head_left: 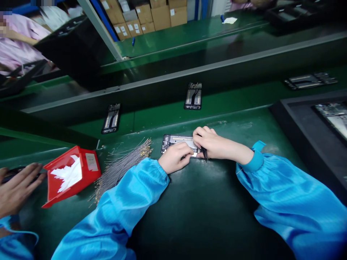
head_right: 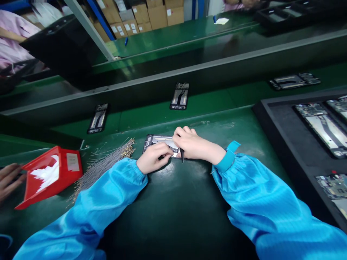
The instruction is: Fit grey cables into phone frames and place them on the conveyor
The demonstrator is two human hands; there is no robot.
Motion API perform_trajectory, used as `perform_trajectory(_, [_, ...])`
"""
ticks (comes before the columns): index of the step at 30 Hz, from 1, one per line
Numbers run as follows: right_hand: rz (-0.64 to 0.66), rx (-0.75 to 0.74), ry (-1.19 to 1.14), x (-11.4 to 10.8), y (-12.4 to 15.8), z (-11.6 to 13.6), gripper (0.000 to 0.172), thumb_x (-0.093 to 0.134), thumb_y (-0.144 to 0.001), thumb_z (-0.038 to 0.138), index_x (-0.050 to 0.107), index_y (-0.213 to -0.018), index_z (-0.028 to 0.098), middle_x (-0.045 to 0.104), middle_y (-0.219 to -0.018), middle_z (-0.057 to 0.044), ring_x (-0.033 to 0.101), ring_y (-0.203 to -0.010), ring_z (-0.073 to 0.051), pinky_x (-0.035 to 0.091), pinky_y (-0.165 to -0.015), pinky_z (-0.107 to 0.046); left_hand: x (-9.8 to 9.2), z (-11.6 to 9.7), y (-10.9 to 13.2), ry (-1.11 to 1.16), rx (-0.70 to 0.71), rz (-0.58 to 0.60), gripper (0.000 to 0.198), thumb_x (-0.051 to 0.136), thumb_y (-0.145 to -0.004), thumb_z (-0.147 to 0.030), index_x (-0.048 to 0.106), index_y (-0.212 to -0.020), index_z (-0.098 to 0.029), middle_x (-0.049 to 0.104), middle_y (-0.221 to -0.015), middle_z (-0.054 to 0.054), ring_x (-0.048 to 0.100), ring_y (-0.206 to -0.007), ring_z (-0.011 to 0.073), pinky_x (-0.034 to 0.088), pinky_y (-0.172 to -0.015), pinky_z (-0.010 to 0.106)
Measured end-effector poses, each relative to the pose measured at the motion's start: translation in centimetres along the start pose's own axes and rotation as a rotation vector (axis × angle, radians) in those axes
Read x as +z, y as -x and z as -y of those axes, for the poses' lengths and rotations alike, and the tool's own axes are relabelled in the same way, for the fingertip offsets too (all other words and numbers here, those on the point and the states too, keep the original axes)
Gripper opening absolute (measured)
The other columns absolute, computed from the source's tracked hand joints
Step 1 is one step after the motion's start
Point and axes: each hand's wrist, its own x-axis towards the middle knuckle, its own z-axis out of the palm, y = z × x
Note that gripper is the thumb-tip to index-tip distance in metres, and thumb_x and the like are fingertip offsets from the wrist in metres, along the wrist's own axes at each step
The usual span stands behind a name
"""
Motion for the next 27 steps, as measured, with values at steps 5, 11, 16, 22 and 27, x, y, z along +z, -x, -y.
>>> perform_trajectory(5, [0.07, -0.048, 0.124, -0.7, -0.8, 0.3, 0.016, 0.058, -0.073, 0.028, 0.052, -0.082, 0.015, 0.047, -0.094, -0.011, 0.039, -0.08, -0.022, 0.031, -0.062, -0.031, 0.1, -0.2, -0.3, -0.024, -0.024, -0.012, 0.014, 0.042, -0.076, -0.009, 0.055, -0.076, -0.015, 0.051, -0.068, 0.001, 0.048, -0.065, 0.0119, 0.042, -0.064, 0.022])
perform_trajectory(11, [0.112, -0.072, 0.263, -1.5, -1.6, 1.3, 0.015, 0.056, -0.073, 0.019, 0.055, -0.088, 0.016, 0.05, -0.089, -0.01, 0.043, -0.078, -0.022, 0.03, -0.057, -0.03, 0.1, -0.3, -0.5, -0.034, -0.061, 0.01, 0.014, 0.041, -0.075, -0.009, 0.053, -0.074, -0.015, 0.05, -0.069, 0.001, 0.047, -0.064, 0.0114, 0.042, -0.063, 0.022])
perform_trajectory(16, [0.082, -0.096, 0.326, -1.5, -1.6, 1.5, 0.017, 0.057, -0.072, 0.018, 0.055, -0.089, 0.015, 0.051, -0.089, -0.009, 0.045, -0.078, -0.022, 0.03, -0.056, -0.03, 0.1, -0.5, -0.6, -0.035, -0.081, 0.003, 0.013, 0.041, -0.074, -0.008, 0.052, -0.071, -0.015, 0.049, -0.067, 0.001, 0.046, -0.062, 0.0114, 0.042, -0.061, 0.022])
perform_trajectory(22, [0.066, -0.102, 0.342, -1.2, -1.5, 1.3, 0.013, 0.054, -0.076, 0.018, 0.055, -0.088, 0.015, 0.051, -0.089, -0.01, 0.045, -0.079, -0.022, 0.029, -0.056, -0.029, 0.2, -0.4, -0.6, -0.04, -0.088, 0.008, 0.012, 0.041, -0.075, -0.009, 0.052, -0.071, -0.015, 0.049, -0.068, 0.001, 0.046, -0.063, 0.0114, 0.042, -0.061, 0.022])
perform_trajectory(27, [0.054, -0.108, 0.325, -0.9, -1.3, 0.8, 0.012, 0.054, -0.077, 0.021, 0.055, -0.087, 0.015, 0.05, -0.088, -0.01, 0.045, -0.078, -0.022, 0.028, -0.056, -0.029, 0.3, -0.3, -0.5, -0.053, -0.079, 0.004, 0.013, 0.041, -0.076, -0.01, 0.051, -0.071, -0.016, 0.049, -0.068, 0.001, 0.046, -0.064, 0.0117, 0.042, -0.062, 0.022])
